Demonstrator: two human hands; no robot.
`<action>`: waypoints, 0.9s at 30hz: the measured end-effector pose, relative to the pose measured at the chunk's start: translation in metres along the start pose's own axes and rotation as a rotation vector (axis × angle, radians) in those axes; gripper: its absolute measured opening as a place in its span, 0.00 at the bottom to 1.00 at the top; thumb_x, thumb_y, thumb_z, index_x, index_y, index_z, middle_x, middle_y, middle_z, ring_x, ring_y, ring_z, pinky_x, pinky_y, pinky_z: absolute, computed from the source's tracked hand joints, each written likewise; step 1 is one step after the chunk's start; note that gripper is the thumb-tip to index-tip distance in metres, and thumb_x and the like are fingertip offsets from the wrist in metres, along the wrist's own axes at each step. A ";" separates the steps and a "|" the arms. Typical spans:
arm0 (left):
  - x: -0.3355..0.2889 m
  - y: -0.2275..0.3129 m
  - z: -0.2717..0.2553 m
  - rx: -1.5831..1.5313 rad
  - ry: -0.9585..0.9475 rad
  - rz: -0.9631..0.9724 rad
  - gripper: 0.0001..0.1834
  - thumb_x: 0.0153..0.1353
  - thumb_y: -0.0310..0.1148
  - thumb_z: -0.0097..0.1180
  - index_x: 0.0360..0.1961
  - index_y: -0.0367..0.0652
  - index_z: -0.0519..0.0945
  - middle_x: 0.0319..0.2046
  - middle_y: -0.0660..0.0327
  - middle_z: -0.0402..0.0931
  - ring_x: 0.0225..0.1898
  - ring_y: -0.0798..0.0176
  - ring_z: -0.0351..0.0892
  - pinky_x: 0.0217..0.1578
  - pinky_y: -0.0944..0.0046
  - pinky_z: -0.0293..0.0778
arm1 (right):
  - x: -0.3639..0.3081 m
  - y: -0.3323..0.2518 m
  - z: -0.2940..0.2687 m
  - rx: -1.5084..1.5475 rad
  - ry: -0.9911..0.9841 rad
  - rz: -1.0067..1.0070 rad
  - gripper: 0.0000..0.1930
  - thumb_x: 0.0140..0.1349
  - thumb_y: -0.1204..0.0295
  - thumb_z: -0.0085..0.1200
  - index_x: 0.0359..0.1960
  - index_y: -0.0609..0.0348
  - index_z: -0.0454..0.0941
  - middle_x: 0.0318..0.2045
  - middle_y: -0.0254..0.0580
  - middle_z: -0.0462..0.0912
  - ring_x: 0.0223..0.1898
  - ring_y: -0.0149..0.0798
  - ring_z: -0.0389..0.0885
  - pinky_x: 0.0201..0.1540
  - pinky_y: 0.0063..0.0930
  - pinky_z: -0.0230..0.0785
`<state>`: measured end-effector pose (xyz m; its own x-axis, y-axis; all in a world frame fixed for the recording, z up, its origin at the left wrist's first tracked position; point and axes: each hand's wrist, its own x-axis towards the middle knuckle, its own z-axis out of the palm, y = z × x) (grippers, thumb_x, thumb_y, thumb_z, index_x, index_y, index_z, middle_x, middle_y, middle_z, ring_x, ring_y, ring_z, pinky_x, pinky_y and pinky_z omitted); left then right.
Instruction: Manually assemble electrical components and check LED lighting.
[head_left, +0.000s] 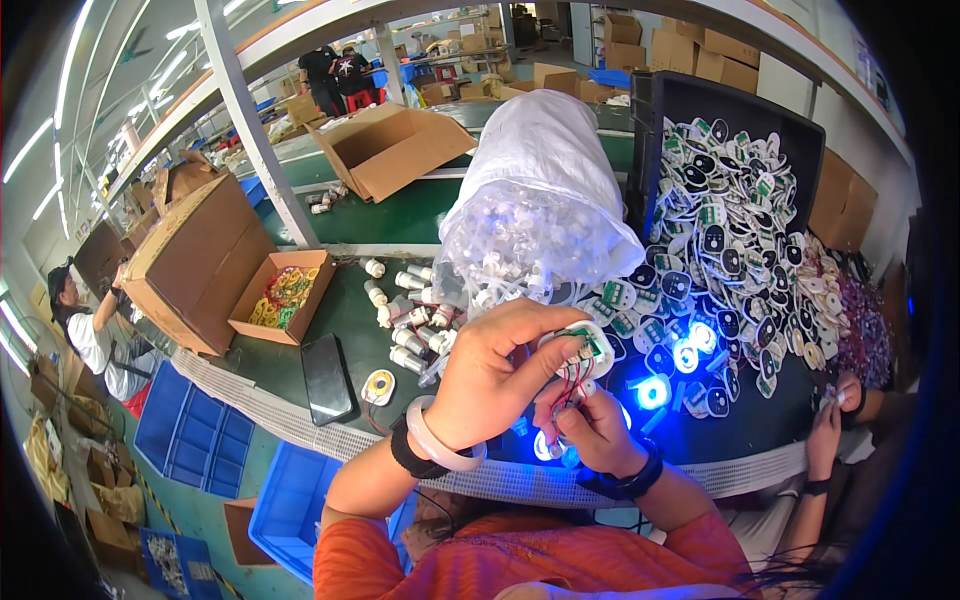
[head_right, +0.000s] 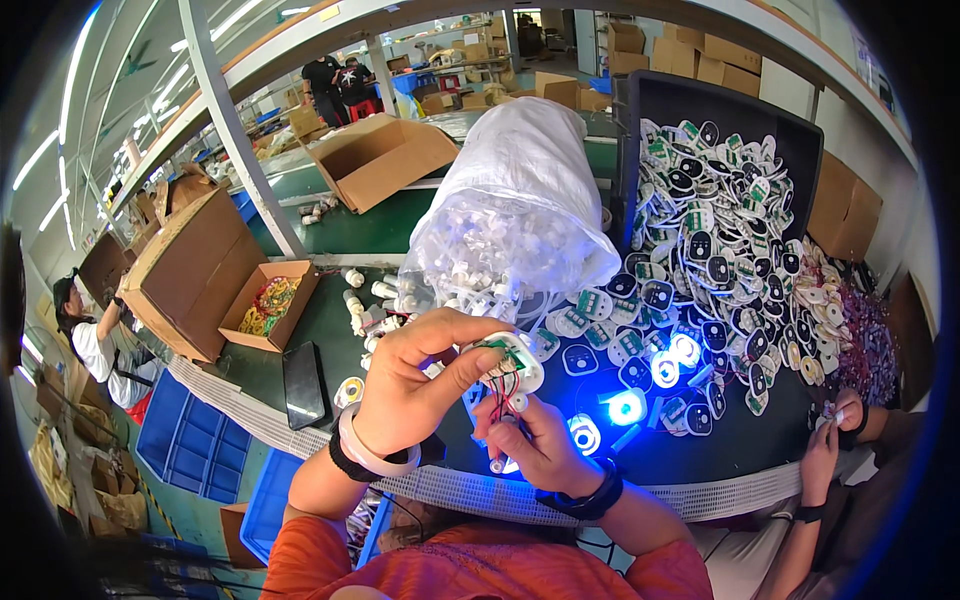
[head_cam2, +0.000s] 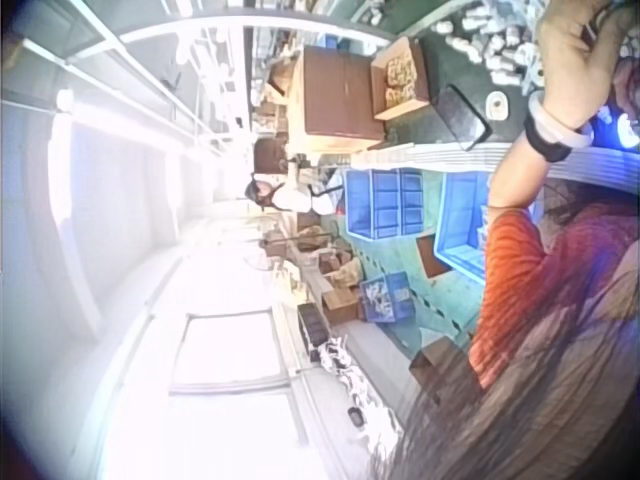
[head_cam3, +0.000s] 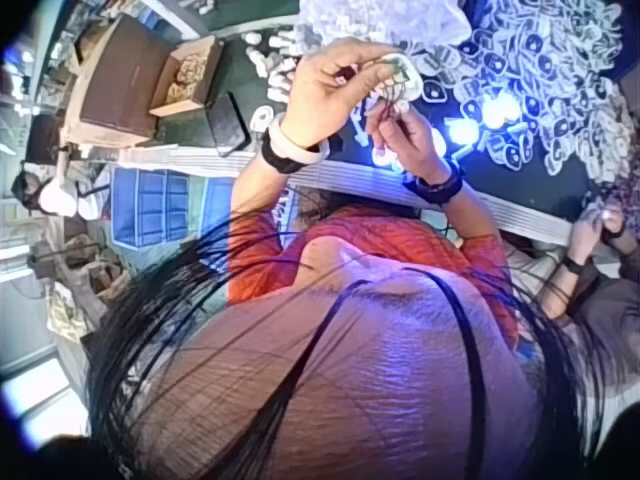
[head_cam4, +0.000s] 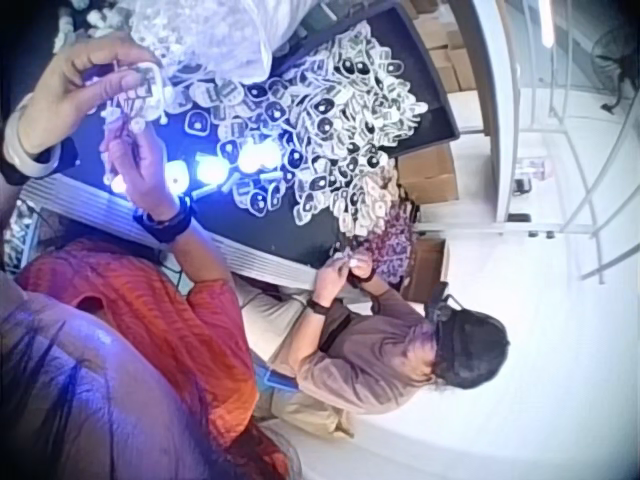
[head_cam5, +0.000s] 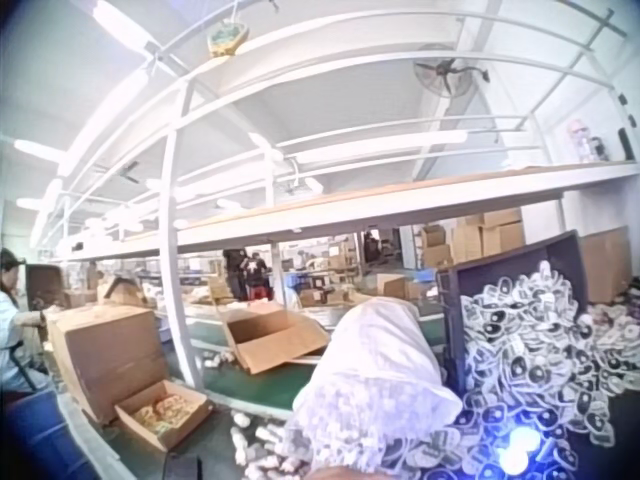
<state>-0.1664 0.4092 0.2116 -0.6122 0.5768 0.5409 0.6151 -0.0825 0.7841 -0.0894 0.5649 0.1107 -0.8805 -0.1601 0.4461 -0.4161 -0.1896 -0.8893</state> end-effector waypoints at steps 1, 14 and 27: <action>0.000 0.000 0.000 -0.001 -0.001 0.000 0.11 0.62 0.26 0.60 0.46 0.38 0.83 0.37 0.59 0.83 0.38 0.67 0.79 0.41 0.68 0.72 | 0.000 0.001 0.000 -0.007 -0.003 -0.012 0.12 0.73 0.66 0.45 0.46 0.65 0.71 0.33 0.40 0.78 0.27 0.26 0.76 0.29 0.22 0.72; -0.002 -0.001 -0.001 0.008 0.002 -0.007 0.12 0.62 0.26 0.60 0.47 0.38 0.83 0.36 0.59 0.82 0.37 0.68 0.79 0.40 0.68 0.72 | 0.000 0.000 -0.001 -0.017 -0.018 -0.002 0.11 0.72 0.68 0.46 0.45 0.65 0.72 0.32 0.40 0.78 0.27 0.26 0.76 0.29 0.21 0.71; -0.002 -0.003 0.000 0.005 0.010 -0.002 0.12 0.63 0.26 0.60 0.47 0.38 0.83 0.36 0.59 0.82 0.36 0.68 0.79 0.39 0.69 0.72 | 0.000 -0.002 0.000 -0.038 -0.016 0.004 0.11 0.72 0.68 0.46 0.45 0.65 0.73 0.31 0.38 0.78 0.27 0.26 0.77 0.29 0.21 0.72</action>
<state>-0.1670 0.4083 0.2085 -0.6179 0.5690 0.5425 0.6166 -0.0775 0.7835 -0.0889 0.5652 0.1126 -0.8788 -0.1761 0.4435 -0.4208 -0.1524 -0.8943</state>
